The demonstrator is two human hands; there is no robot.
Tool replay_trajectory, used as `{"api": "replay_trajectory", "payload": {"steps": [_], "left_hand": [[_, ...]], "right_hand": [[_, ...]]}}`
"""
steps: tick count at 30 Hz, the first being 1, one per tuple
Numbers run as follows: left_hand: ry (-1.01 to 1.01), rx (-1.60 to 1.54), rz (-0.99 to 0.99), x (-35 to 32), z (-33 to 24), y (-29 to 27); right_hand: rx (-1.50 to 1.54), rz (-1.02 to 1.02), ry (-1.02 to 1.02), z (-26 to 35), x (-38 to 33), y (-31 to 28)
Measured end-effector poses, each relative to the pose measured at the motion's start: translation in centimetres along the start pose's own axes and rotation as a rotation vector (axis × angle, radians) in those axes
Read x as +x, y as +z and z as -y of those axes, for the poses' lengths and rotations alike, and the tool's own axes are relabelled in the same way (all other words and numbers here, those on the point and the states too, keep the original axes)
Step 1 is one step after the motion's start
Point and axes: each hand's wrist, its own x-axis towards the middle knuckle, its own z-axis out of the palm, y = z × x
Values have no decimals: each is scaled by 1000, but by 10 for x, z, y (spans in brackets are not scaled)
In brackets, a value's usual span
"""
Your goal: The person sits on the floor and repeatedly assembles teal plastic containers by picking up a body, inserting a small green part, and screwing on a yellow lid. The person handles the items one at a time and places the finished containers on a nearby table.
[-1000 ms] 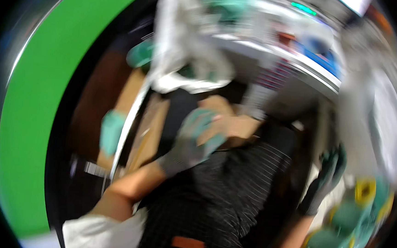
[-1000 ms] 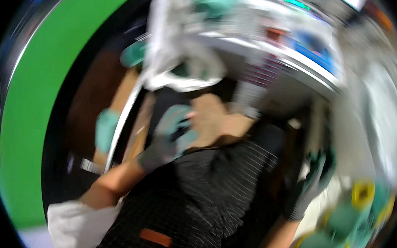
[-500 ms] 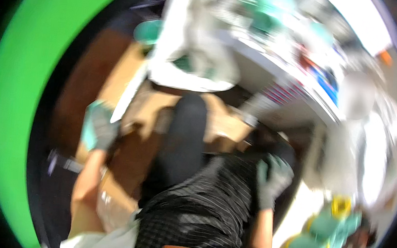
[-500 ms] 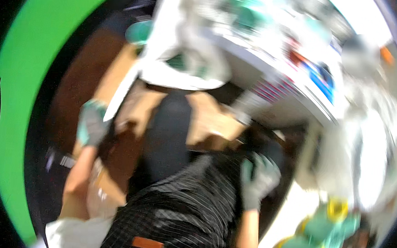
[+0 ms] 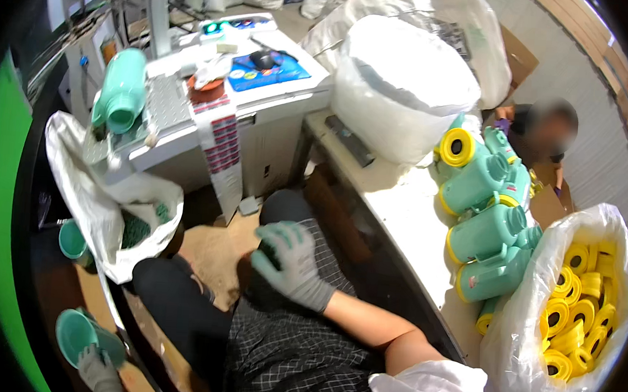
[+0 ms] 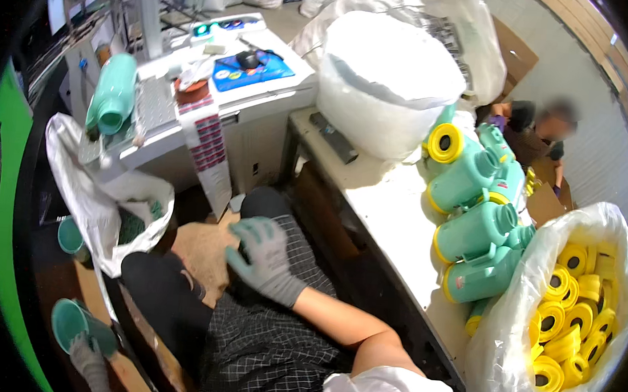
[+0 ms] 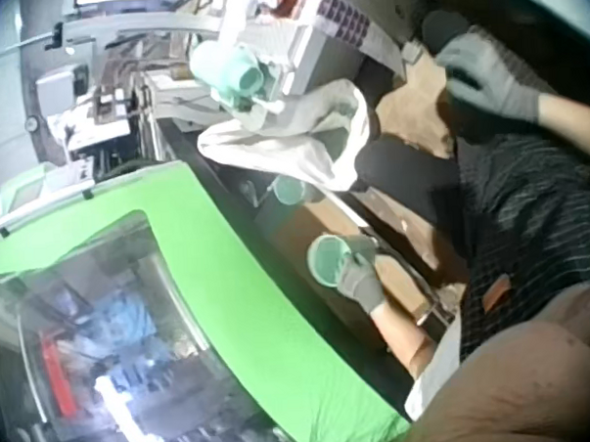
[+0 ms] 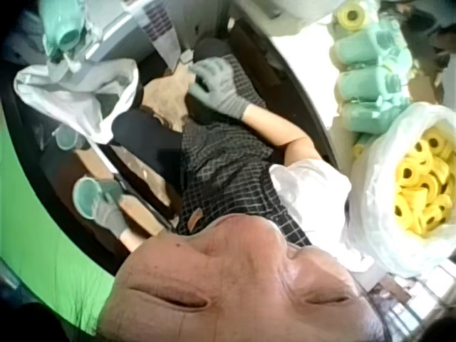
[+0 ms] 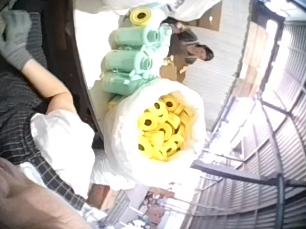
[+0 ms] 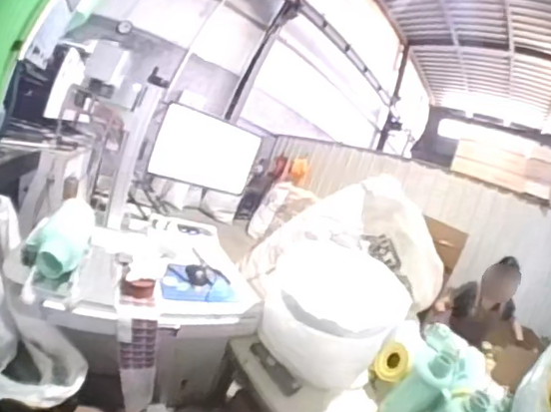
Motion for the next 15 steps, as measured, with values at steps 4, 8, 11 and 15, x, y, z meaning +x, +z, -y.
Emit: {"api": "replay_trajectory", "payload": {"steps": [4,8,11,15], "left_hand": [[98,-334,-465,25,-24,-45],[-177,-1771,-340,44,-129,-75],[455,-841,-426,50,-229,-81],[127,-1315,72,38,-268,-59]], "right_hand": [[634,202,258,27,8,25],[1244,49,471,16,30,22],[1246,-64,402,8,49,-66],[1140,-18,404,9,47,-78]]}}
